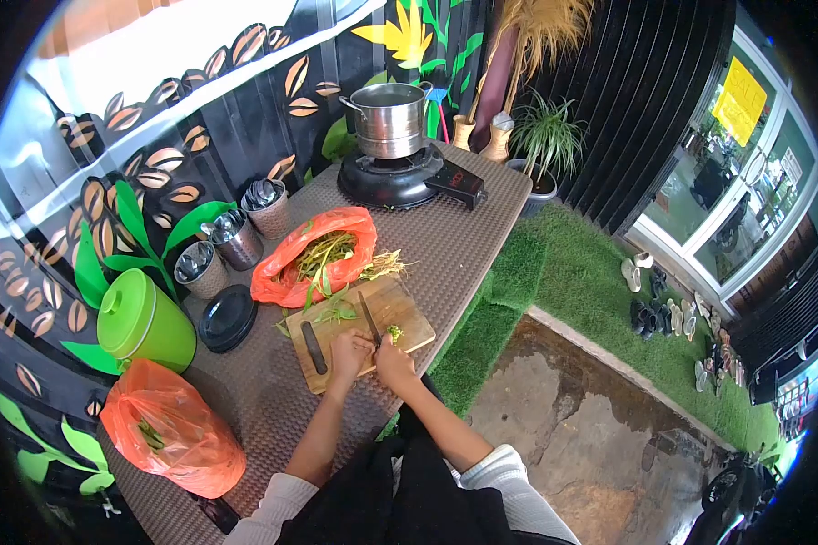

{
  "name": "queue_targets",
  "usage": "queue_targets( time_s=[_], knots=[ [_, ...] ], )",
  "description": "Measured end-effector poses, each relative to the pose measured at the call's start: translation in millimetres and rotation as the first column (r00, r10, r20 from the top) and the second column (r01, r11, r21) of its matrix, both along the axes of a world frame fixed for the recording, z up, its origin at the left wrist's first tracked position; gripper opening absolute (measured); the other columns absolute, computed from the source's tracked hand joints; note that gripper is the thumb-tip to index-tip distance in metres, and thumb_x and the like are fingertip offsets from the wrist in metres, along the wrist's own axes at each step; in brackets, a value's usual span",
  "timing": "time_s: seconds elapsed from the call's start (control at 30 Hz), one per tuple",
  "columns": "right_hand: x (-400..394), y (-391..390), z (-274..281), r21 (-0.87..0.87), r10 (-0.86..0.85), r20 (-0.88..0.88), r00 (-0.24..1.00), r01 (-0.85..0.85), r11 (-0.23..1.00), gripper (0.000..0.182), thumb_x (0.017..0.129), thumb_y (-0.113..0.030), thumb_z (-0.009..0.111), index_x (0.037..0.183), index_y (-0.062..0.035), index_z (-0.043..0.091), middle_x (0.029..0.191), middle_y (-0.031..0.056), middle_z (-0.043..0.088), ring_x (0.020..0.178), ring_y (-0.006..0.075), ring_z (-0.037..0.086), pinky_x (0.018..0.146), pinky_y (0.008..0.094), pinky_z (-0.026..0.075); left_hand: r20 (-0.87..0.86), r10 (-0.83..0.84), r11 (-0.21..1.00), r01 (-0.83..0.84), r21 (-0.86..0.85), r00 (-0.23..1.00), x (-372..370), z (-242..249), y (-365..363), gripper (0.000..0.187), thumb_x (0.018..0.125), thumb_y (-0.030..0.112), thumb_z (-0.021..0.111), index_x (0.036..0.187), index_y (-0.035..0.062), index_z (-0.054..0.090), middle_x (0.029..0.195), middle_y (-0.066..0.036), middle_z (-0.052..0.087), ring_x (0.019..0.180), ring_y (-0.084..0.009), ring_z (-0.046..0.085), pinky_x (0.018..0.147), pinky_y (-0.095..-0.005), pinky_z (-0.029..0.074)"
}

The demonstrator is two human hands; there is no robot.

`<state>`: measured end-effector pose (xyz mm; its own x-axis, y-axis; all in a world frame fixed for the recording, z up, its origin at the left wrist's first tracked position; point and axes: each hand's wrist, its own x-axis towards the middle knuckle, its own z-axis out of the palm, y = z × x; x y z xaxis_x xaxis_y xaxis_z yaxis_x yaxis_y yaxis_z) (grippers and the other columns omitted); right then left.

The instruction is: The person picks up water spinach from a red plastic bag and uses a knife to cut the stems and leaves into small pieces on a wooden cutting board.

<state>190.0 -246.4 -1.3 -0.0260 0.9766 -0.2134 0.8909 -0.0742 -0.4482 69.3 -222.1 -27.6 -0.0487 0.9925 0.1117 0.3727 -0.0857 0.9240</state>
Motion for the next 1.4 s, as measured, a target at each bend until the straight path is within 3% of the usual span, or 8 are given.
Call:
queue_targets(
  time_s=[0.17, 0.3, 0.37, 0.8, 0.9, 0.97, 1.07, 1.4],
  knots=[
    [-2, -19, 0, 0.09, 0.026, -0.026, 0.999, -0.024, 0.996, 0.029, 0.088, -0.017, 0.046, 0.11, 0.0015, 0.039, 0.084, 0.0249, 0.064, 0.077, 0.0396, 0.065, 0.065, 0.0475, 0.053, -0.009, 0.036, 0.997, -0.036, -0.072, 0.999, -2, 9, -2, 0.012, 0.069, -0.003, 0.067, 0.08, -0.0036, 0.065, 0.067, -0.011, 0.067, 0.063, -0.0157, 0.065, 0.059, -0.0272, 0.051],
    [-9, -11, 0, -0.031, -0.058, -0.001, 0.998, 0.058, 0.998, 0.035, 0.088, -0.018, 0.047, 0.115, 0.003, 0.036, 0.087, 0.0269, 0.063, 0.081, 0.0409, 0.064, 0.071, 0.0491, 0.052, 0.101, 0.006, 1.0, -0.004, -0.02, 0.995, -3, -1, -4, 0.012, 0.069, -0.002, 0.067, 0.082, -0.0033, 0.065, 0.068, -0.012, 0.066, 0.062, -0.0175, 0.065, 0.059, -0.0276, 0.051],
    [-4, -8, -3, -0.032, -0.028, -0.018, 0.999, 0.028, 0.999, 0.036, 0.088, -0.017, 0.046, 0.116, 0.0035, 0.035, 0.086, 0.0269, 0.064, 0.082, 0.0412, 0.064, 0.072, 0.0489, 0.052, -0.046, 0.002, 0.997, 0.001, 0.072, 0.999, -2, -2, -7, 0.015, 0.069, -0.002, 0.066, 0.085, -0.0031, 0.064, 0.07, -0.013, 0.066, 0.063, -0.0194, 0.065, 0.059, -0.0288, 0.051],
    [16, -3, -1, 0.015, -0.048, -0.018, 0.999, 0.048, 0.999, 0.038, 0.087, -0.014, 0.046, 0.117, 0.0065, 0.035, 0.082, 0.0264, 0.064, 0.081, 0.0403, 0.064, 0.072, 0.0476, 0.052, -0.247, 0.051, 0.979, 0.001, 0.204, 0.968, 11, -2, -6, 0.009, 0.071, 0.003, 0.063, 0.08, 0.0011, 0.064, 0.076, -0.012, 0.062, 0.077, -0.0285, 0.058, 0.074, -0.0393, 0.045],
    [16, -4, 1, -0.003, -0.067, -0.07, 0.995, 0.067, 0.998, 0.038, 0.09, -0.022, 0.047, 0.114, 0.005, 0.035, 0.084, 0.0286, 0.062, 0.083, 0.043, 0.063, 0.074, 0.0515, 0.049, -0.219, 0.072, 0.968, -0.016, 0.249, 0.973, 13, -3, 4, 0.01, 0.072, 0.003, 0.061, 0.081, 0.0018, 0.063, 0.08, -0.013, 0.061, 0.083, -0.0315, 0.054, 0.079, -0.042, 0.041],
    [13, -4, 2, -0.037, -0.111, -0.051, 0.993, 0.109, 0.993, 0.039, 0.091, -0.024, 0.045, 0.116, 0.004, 0.035, 0.086, 0.0291, 0.062, 0.085, 0.0432, 0.062, 0.075, 0.0518, 0.049, -0.138, 0.263, 0.891, -0.186, 0.414, 0.955, 9, -1, 11, 0.013, 0.072, 0.002, 0.062, 0.085, 0.0022, 0.061, 0.084, -0.015, 0.06, 0.084, -0.0325, 0.054, 0.078, -0.042, 0.042],
    [13, -5, 2, -0.025, -0.115, -0.069, 0.991, 0.114, 0.993, 0.04, 0.091, -0.025, 0.044, 0.118, 0.0033, 0.034, 0.086, 0.0291, 0.062, 0.085, 0.0438, 0.062, 0.075, 0.052, 0.049, -0.096, 0.423, 0.862, -0.367, 0.35, 0.901, -5, 4, 15, 0.019, 0.071, 0.001, 0.062, 0.089, 0.0017, 0.058, 0.086, -0.016, 0.059, 0.086, -0.0331, 0.053, 0.077, -0.0415, 0.042],
    [15, -2, 7, -0.058, -0.123, -0.098, 0.988, 0.117, 0.991, 0.036, 0.091, -0.024, 0.045, 0.113, 0.0023, 0.035, 0.085, 0.0285, 0.062, 0.085, 0.0444, 0.062, 0.073, 0.0529, 0.049, 0.103, 0.329, 0.921, -0.343, 0.184, 0.939, -25, 4, 37, 0.018, 0.074, 0.0, 0.064, 0.09, -0.0006, 0.057, 0.072, -0.009, 0.061, 0.065, -0.0167, 0.059, 0.062, -0.0276, 0.048]
  ],
)
